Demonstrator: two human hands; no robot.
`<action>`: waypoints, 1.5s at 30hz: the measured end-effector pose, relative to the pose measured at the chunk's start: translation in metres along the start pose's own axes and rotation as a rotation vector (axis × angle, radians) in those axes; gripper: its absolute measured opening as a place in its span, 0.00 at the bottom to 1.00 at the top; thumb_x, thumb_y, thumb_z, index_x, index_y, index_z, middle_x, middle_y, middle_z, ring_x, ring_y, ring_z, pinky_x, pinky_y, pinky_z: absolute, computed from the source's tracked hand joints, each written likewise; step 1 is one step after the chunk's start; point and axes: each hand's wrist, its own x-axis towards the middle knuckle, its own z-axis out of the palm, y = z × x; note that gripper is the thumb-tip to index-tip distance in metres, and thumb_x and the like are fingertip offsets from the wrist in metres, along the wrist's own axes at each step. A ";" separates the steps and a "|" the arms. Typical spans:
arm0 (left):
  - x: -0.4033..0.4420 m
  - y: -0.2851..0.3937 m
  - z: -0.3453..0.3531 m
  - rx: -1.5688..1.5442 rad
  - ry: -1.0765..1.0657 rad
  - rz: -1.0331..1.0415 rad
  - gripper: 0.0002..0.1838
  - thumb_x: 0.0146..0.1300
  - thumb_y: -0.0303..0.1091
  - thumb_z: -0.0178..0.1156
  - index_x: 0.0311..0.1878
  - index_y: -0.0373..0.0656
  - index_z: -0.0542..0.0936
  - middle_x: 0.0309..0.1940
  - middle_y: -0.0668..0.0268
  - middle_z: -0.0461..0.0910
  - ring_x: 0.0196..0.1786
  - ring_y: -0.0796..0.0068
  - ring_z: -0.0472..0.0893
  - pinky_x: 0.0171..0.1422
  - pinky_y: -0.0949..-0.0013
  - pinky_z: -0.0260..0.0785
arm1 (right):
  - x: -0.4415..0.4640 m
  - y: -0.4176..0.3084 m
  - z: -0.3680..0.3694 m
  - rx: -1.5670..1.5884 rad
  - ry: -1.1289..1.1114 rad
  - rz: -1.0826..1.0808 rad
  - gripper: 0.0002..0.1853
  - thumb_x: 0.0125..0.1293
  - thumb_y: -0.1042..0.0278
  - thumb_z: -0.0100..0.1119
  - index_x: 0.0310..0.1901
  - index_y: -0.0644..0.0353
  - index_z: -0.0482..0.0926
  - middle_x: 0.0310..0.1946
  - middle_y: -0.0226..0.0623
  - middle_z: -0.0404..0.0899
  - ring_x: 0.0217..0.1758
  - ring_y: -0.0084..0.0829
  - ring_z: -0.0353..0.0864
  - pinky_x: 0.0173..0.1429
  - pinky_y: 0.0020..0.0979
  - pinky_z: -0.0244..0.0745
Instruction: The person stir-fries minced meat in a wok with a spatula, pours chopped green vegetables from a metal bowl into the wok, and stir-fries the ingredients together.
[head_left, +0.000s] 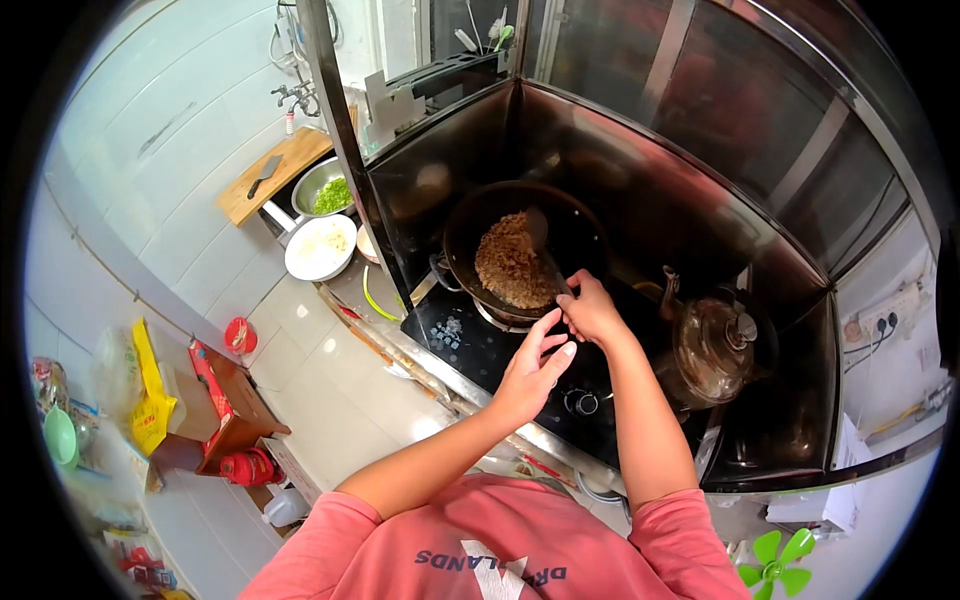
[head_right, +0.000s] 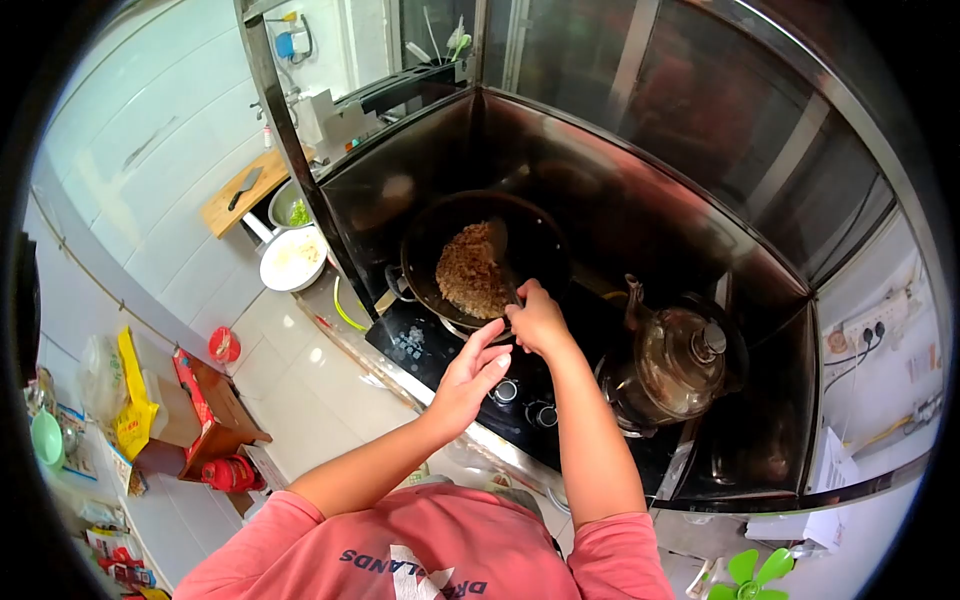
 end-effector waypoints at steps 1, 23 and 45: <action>-0.002 0.001 -0.002 -0.001 0.000 -0.001 0.31 0.68 0.40 0.55 0.70 0.44 0.56 0.61 0.51 0.65 0.57 0.71 0.71 0.57 0.70 0.66 | -0.003 -0.004 0.002 -0.105 0.004 -0.022 0.19 0.58 0.71 0.57 0.50 0.65 0.67 0.24 0.45 0.78 0.16 0.33 0.76 0.18 0.33 0.70; -0.012 0.015 0.029 0.277 0.003 0.266 0.22 0.67 0.36 0.53 0.62 0.40 0.68 0.60 0.59 0.67 0.63 0.66 0.67 0.66 0.63 0.58 | -0.120 -0.052 -0.064 -0.806 0.017 -0.270 0.20 0.43 0.82 0.55 0.41 0.55 0.82 0.33 0.47 0.81 0.40 0.48 0.80 0.45 0.43 0.74; -0.017 0.014 0.025 0.299 0.016 0.295 0.23 0.67 0.35 0.53 0.63 0.38 0.67 0.63 0.56 0.66 0.65 0.62 0.66 0.68 0.65 0.56 | -0.108 -0.054 -0.060 -0.668 -0.009 -0.167 0.23 0.46 0.74 0.56 0.48 0.62 0.80 0.39 0.54 0.80 0.45 0.48 0.80 0.52 0.38 0.74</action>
